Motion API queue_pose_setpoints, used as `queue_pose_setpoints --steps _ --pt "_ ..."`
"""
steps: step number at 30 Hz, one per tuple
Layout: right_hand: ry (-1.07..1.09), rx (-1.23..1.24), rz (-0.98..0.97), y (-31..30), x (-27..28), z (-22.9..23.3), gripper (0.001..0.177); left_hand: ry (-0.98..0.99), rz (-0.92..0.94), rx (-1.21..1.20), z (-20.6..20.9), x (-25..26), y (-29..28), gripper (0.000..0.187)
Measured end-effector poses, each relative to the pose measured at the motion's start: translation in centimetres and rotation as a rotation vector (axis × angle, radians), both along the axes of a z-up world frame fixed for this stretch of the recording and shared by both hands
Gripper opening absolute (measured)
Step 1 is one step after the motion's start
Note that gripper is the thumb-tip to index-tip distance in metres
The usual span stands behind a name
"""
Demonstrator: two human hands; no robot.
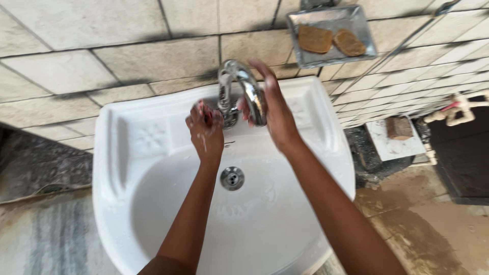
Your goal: The person scrubs the interior basin and rim of a white bathroom sink using a red sponge. They then turn on the faucet and rinse the sink and sponge under running water, wiping the faucet and surrounding surfaces.
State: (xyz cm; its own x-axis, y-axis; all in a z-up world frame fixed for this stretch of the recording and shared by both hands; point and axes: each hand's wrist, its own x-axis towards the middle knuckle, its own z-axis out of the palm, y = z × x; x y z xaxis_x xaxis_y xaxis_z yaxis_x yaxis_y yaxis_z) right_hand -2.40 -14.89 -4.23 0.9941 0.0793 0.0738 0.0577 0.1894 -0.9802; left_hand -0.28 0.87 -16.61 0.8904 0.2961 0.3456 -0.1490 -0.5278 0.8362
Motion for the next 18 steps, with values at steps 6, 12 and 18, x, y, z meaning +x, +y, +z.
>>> queue_pose_setpoints --steps 6,12,18 --pt "-0.005 -0.498 0.077 -5.2 -6.8 -7.3 0.065 0.348 -0.506 -0.458 3.2 -7.8 -5.5 0.032" --pt "0.139 -0.364 -0.110 -12.3 -10.5 -6.7 0.077 0.588 -0.872 -0.724 4.1 -7.4 -11.5 0.048" --pt "0.060 -0.538 -0.626 -19.4 -12.3 -8.1 0.075 0.014 -0.942 0.250 0.8 -6.0 -17.3 0.052"
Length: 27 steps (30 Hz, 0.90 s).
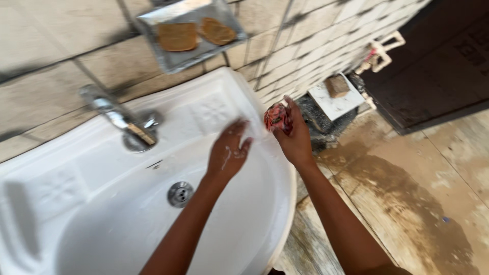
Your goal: The person scrubs the interior basin and rim of a white bathroom sink using a red sponge. They then turn on the faucet and rinse the sink and sponge under running water, wiping the faucet and surrounding surfaces.
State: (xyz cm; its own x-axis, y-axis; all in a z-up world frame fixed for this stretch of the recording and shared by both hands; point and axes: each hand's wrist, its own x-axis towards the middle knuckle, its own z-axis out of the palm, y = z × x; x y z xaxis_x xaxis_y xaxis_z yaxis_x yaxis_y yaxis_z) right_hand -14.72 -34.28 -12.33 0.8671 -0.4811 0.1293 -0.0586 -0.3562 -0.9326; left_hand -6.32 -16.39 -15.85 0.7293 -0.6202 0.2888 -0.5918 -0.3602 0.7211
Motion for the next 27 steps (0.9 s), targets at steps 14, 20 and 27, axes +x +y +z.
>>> queue_pose_setpoints --steps 14,20,27 --pt "0.010 -0.420 0.307 -5.5 13.1 -2.8 0.049 -0.255 -0.069 0.613 -1.7 4.6 -2.2 0.098" --pt "-0.050 -0.575 0.316 -6.4 8.3 -3.6 0.030 -0.271 -0.081 0.727 -0.7 5.0 -2.9 0.101" --pt "-0.079 -0.576 0.385 -6.8 4.4 -2.9 0.014 -0.326 -0.094 0.799 0.2 4.9 -3.4 0.109"
